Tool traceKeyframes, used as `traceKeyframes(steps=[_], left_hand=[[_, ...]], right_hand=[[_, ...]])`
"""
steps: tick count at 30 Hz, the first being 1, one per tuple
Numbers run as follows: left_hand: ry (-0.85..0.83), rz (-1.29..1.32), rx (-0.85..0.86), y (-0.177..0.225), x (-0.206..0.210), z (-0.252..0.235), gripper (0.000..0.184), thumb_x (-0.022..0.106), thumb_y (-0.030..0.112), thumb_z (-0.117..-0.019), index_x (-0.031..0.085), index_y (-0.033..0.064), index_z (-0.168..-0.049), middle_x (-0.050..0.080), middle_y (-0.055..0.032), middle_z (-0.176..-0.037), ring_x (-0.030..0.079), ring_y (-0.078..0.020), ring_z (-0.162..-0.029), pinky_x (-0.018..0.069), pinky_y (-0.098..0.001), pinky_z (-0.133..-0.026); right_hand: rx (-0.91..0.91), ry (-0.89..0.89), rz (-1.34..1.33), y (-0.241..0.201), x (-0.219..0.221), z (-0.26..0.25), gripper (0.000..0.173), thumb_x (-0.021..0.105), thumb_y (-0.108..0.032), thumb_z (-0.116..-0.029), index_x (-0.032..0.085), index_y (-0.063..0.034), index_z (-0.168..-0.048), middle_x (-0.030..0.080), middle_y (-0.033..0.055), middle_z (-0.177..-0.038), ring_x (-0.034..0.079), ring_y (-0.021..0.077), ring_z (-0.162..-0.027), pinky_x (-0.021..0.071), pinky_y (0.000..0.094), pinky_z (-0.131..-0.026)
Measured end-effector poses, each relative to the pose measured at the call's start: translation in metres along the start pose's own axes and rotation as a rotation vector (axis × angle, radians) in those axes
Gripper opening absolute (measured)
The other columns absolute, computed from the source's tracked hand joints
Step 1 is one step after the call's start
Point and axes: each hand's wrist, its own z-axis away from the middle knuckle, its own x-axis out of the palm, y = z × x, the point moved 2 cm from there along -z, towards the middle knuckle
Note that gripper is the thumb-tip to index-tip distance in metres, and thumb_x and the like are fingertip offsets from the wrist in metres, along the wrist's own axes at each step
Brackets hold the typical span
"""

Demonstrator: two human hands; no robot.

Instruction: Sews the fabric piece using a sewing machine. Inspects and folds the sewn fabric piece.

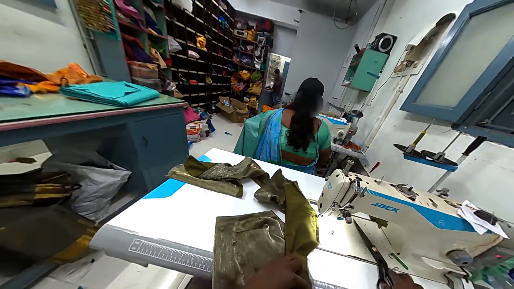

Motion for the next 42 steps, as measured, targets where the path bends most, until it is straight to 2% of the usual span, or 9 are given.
traceKeyframes(steps=[2, 6, 9, 14, 21, 27, 33, 38, 42], left_hand=[[0.315, 0.162, -0.009, -0.002, 0.000, 0.004, 0.028, 0.065, -0.003, -0.0896, 0.079, 0.0084, -0.111, 0.069, -0.0211, -0.113, 0.063, -0.0380, -0.113, 0.0500, -0.0536, -0.100], [0.735, 0.800, -0.353, -0.008, -0.023, 0.006, 0.023, 0.053, -0.001, -0.0984, 0.065, -0.0057, -0.118, 0.069, -0.0090, -0.113, 0.065, -0.0083, -0.106, 0.0534, -0.0271, -0.097], [0.715, 1.017, -0.767, -0.002, -0.039, 0.019, 0.036, 0.034, 0.011, -0.1117, 0.049, -0.0068, -0.139, 0.062, -0.0171, -0.125, 0.061, -0.0127, -0.109, 0.0497, -0.0286, -0.097], [0.796, 1.307, -0.657, -0.005, -0.029, 0.028, 0.035, 0.026, 0.014, -0.1127, 0.057, -0.0013, -0.118, 0.065, -0.0030, -0.093, 0.063, -0.0040, -0.085, 0.0544, -0.0216, -0.079], [0.811, 1.494, -0.631, 0.003, -0.024, 0.023, 0.038, 0.024, 0.018, -0.1136, 0.059, 0.0050, -0.110, 0.067, 0.0001, -0.084, 0.067, -0.0043, -0.078, 0.0575, -0.0218, -0.074], [0.714, 1.259, -0.513, 0.003, -0.013, 0.007, 0.022, 0.047, 0.000, -0.1021, 0.059, -0.0026, -0.121, 0.068, -0.0015, -0.101, 0.067, -0.0045, -0.091, 0.0567, -0.0241, -0.086], [0.779, 0.652, -0.064, -0.010, -0.008, 0.007, 0.010, 0.069, 0.004, -0.0903, 0.076, -0.0018, -0.095, 0.071, -0.0053, -0.103, 0.063, -0.0040, -0.107, 0.0505, -0.0203, -0.098], [0.735, 0.332, 0.092, -0.010, -0.021, 0.000, 0.009, 0.074, 0.005, -0.0878, 0.077, 0.0011, -0.095, 0.073, -0.0099, -0.096, 0.067, -0.0117, -0.098, 0.0531, -0.0240, -0.092], [0.645, 0.065, 0.178, -0.001, -0.034, -0.012, 0.016, 0.074, 0.001, -0.0825, 0.078, 0.0049, -0.097, 0.071, -0.0124, -0.093, 0.067, -0.0243, -0.095, 0.0543, -0.0347, -0.091]], right_hand=[[-0.230, 0.114, -0.088, -0.023, -0.004, 0.013, 0.037, 0.057, 0.000, -0.0958, 0.062, 0.0118, -0.130, 0.056, 0.0385, -0.133, 0.055, 0.0566, -0.121, 0.0442, 0.0672, -0.102], [-0.566, 0.002, -0.503, -0.083, 0.009, 0.039, 0.028, 0.059, 0.002, -0.0955, 0.068, 0.0066, -0.121, 0.066, 0.0256, -0.122, 0.071, 0.0318, -0.097, 0.0605, 0.0423, -0.083], [-0.641, 0.061, -0.617, -0.107, 0.027, 0.050, 0.022, 0.060, -0.004, -0.0934, 0.073, 0.0024, -0.110, 0.071, 0.0172, -0.110, 0.071, 0.0189, -0.088, 0.0606, 0.0301, -0.074], [-0.656, 0.044, -0.740, -0.130, 0.032, 0.057, 0.020, 0.061, -0.010, -0.0943, 0.074, -0.0004, -0.106, 0.071, 0.0107, -0.107, 0.070, 0.0074, -0.086, 0.0586, 0.0197, -0.072], [-0.683, 0.131, -0.843, -0.153, 0.025, 0.059, 0.019, 0.061, -0.014, -0.0950, 0.074, -0.0016, -0.102, 0.070, 0.0047, -0.100, 0.066, 0.0011, -0.078, 0.0559, 0.0145, -0.068], [-0.765, -0.006, -0.704, -0.165, 0.026, 0.052, 0.041, 0.060, -0.022, -0.1007, 0.063, -0.0027, -0.137, 0.065, 0.0153, -0.133, 0.068, 0.0166, -0.096, 0.0560, 0.0289, -0.077], [-0.852, 0.170, -0.814, -0.155, 0.035, 0.051, 0.015, 0.065, -0.017, -0.0950, 0.076, -0.0057, -0.097, 0.074, 0.0024, -0.091, 0.067, 0.0037, -0.082, 0.0553, 0.0173, -0.075], [-0.712, 0.096, -1.004, -0.150, 0.034, 0.060, 0.012, 0.065, -0.002, -0.0907, 0.074, 0.0003, -0.099, 0.074, 0.0020, -0.093, 0.069, -0.0001, -0.081, 0.0582, 0.0165, -0.077], [-0.507, -0.078, -1.205, -0.142, 0.022, 0.067, 0.031, 0.052, 0.001, -0.0925, 0.061, 0.0090, -0.121, 0.065, 0.0136, -0.125, 0.070, 0.0121, -0.096, 0.0614, 0.0298, -0.080]])
